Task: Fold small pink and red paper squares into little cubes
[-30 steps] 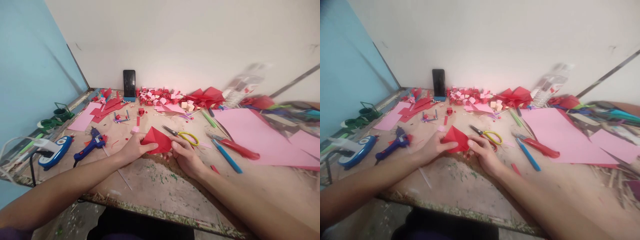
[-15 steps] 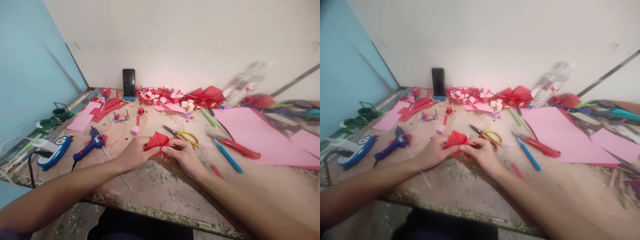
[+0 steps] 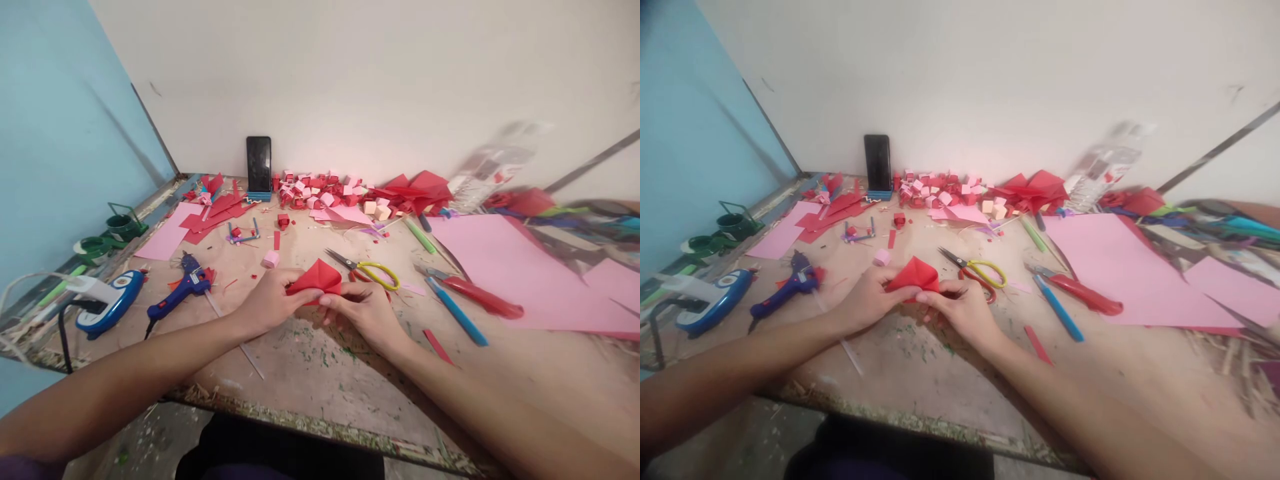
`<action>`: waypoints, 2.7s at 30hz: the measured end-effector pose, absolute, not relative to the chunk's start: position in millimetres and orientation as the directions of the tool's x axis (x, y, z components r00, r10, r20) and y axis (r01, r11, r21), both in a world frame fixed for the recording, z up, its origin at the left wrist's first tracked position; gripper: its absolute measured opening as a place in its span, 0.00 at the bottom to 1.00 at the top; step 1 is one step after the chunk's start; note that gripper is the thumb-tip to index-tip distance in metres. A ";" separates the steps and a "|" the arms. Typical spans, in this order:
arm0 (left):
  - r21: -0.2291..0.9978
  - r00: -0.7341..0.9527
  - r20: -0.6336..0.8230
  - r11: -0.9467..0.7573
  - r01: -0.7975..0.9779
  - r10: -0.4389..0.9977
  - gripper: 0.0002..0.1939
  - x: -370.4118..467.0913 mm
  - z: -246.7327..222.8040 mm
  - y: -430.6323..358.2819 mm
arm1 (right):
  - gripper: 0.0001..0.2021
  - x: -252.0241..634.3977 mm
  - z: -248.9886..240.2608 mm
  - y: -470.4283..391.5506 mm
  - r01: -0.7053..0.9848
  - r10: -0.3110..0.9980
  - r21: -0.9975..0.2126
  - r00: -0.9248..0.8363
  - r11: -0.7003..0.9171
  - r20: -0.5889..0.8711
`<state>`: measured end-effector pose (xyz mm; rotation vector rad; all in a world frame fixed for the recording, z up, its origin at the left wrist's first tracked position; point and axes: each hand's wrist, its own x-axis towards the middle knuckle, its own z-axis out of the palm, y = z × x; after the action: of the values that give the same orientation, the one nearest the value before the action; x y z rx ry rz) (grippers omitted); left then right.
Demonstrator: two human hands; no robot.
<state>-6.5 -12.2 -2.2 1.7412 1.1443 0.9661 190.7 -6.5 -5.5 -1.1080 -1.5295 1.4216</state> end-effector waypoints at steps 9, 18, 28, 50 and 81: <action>0.923 0.303 0.151 -0.244 0.298 0.941 0.13 -6.6 -1.8 -15.2 | 0.15 190.7 -9.2 -6.5 0.138 0.919 -0.990 -0.391 0.004 -0.051; 0.948 0.305 0.091 -0.177 0.265 0.948 0.14 -6.2 -3.4 -13.8 | 0.17 192.8 -15.2 -6.2 0.148 0.902 -0.989 -0.422 -0.029 -0.089; 0.965 0.234 0.096 -0.149 0.218 0.967 0.13 -6.6 -1.7 -11.7 | 0.17 194.0 -11.2 -6.8 0.117 0.905 -0.993 -0.424 0.031 -0.022; 0.988 0.231 0.050 -0.082 0.128 0.972 0.16 -6.1 -4.2 -10.3 | 0.13 191.7 -7.8 -6.8 -0.032 0.949 -0.999 -0.311 0.043 0.050; 0.941 0.252 0.040 -0.122 0.317 0.967 0.13 -4.6 -6.2 -11.6 | 0.13 190.0 -6.0 -7.4 0.139 0.971 -0.980 -0.213 0.142 0.110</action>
<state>-4.6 -11.6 -6.2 1.6204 1.2161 0.9041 190.0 -7.4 -6.0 -1.1198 -1.5337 1.1840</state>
